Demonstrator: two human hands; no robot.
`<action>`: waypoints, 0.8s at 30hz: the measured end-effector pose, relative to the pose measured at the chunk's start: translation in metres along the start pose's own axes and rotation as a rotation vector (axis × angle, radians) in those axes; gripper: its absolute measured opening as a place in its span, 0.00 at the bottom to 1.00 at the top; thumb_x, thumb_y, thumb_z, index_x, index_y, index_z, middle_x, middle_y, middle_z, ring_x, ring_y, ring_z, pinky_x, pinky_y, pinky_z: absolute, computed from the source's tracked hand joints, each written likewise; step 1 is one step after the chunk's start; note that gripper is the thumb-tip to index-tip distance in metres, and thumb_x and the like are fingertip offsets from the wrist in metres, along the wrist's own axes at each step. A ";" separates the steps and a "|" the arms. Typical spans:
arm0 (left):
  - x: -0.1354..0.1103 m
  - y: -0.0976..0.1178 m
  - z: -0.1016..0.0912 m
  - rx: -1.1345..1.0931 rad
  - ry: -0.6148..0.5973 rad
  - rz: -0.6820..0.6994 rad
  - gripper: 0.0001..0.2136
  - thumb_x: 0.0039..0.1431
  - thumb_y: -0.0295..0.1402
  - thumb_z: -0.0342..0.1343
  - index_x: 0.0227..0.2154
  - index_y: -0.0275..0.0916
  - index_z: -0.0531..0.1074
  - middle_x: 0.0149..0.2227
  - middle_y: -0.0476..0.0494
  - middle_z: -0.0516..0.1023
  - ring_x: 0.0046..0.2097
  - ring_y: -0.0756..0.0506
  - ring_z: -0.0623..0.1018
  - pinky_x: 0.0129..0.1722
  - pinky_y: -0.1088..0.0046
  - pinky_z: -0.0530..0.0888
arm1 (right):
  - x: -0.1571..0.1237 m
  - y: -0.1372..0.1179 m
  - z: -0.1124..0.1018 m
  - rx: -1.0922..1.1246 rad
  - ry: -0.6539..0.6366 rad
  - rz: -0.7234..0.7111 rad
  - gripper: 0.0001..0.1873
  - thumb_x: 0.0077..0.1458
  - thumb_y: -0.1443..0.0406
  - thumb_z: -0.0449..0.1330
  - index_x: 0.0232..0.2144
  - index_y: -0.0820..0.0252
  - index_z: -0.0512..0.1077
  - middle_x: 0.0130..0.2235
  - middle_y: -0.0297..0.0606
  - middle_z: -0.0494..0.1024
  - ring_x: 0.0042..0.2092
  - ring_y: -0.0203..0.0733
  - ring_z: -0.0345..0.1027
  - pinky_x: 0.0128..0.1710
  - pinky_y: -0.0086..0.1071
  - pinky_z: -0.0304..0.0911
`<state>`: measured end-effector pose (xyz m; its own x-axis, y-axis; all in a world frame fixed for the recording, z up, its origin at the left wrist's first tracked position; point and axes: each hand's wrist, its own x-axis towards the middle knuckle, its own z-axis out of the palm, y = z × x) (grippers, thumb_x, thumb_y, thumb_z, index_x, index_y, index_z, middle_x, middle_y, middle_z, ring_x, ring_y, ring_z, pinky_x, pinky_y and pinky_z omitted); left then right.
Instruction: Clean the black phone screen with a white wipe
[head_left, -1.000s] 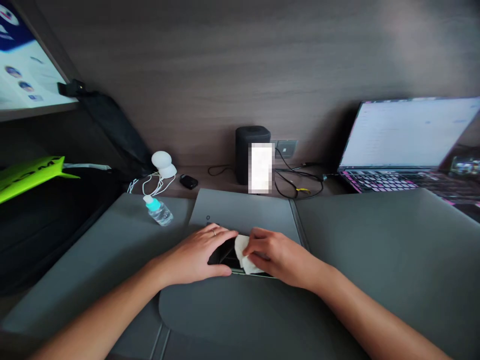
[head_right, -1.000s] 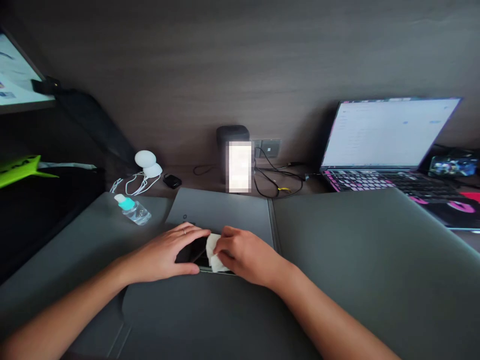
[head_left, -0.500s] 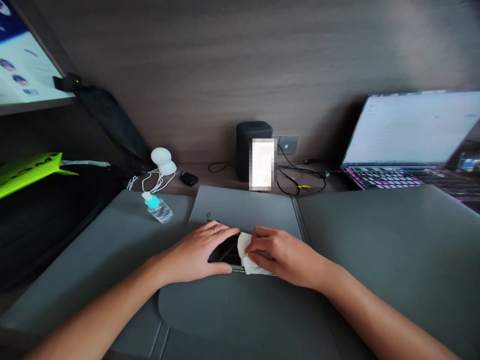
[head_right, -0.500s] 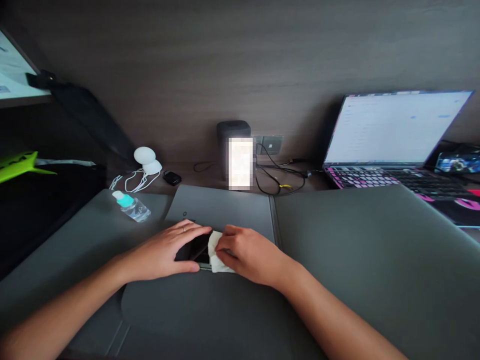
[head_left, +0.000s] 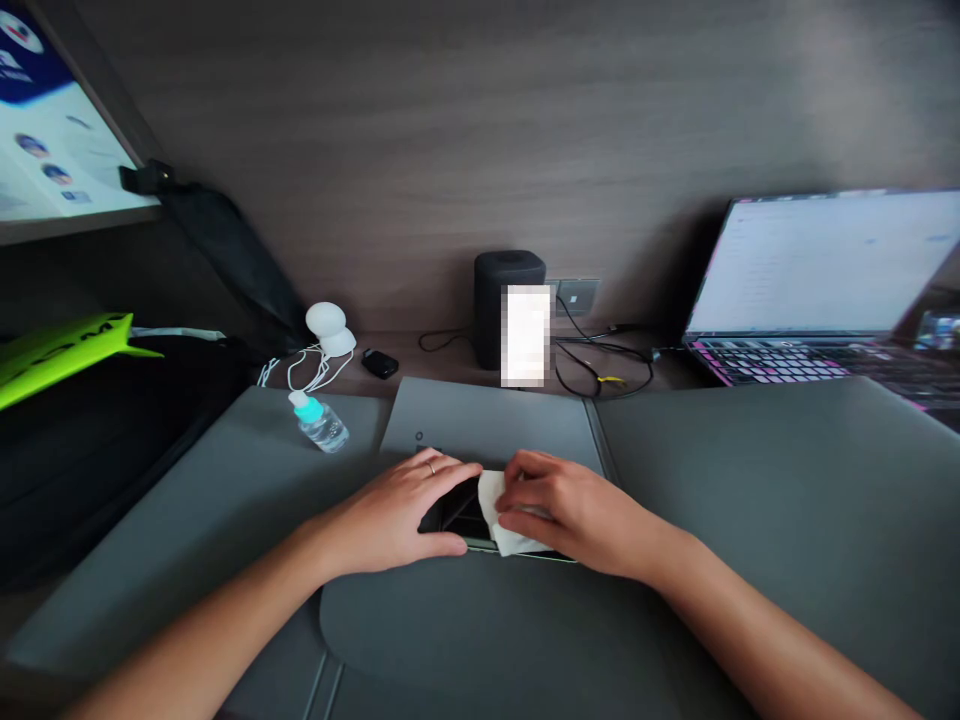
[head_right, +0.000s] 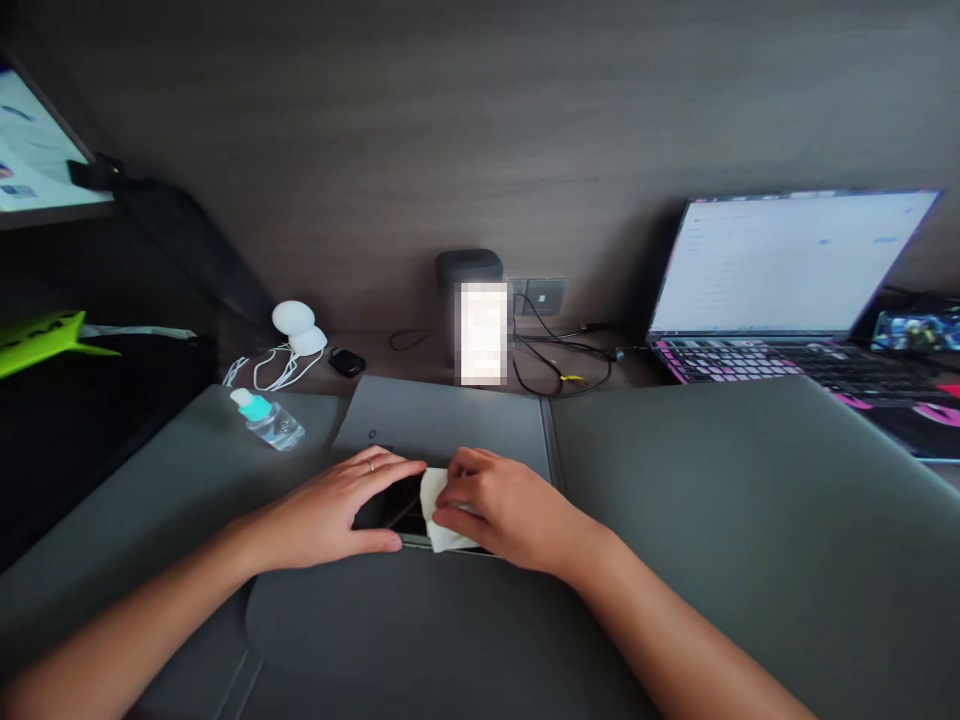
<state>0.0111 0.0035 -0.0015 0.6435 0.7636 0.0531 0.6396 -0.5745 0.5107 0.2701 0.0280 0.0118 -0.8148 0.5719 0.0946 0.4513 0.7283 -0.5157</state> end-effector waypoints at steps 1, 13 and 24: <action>0.000 0.000 0.000 0.002 -0.002 -0.003 0.33 0.57 0.37 0.63 0.63 0.50 0.57 0.58 0.45 0.70 0.58 0.38 0.67 0.57 0.57 0.68 | -0.001 0.001 -0.001 -0.008 0.001 0.013 0.14 0.66 0.60 0.54 0.36 0.59 0.78 0.38 0.39 0.72 0.41 0.39 0.68 0.42 0.31 0.63; -0.001 0.000 0.001 -0.001 -0.003 -0.005 0.33 0.58 0.38 0.62 0.64 0.51 0.56 0.59 0.45 0.69 0.59 0.37 0.67 0.58 0.56 0.67 | -0.001 0.000 -0.001 -0.046 -0.002 0.016 0.17 0.67 0.58 0.52 0.37 0.59 0.78 0.37 0.40 0.73 0.41 0.40 0.69 0.43 0.32 0.64; -0.002 0.000 0.000 0.006 -0.013 -0.014 0.33 0.59 0.38 0.61 0.64 0.51 0.55 0.59 0.45 0.68 0.60 0.37 0.66 0.58 0.56 0.67 | -0.002 0.002 -0.003 -0.024 0.003 0.020 0.16 0.67 0.59 0.52 0.40 0.59 0.78 0.39 0.41 0.73 0.41 0.40 0.68 0.43 0.33 0.64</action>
<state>0.0100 0.0025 -0.0022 0.6398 0.7677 0.0350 0.6508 -0.5655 0.5066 0.2739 0.0294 0.0134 -0.8045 0.5875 0.0874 0.4759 0.7256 -0.4971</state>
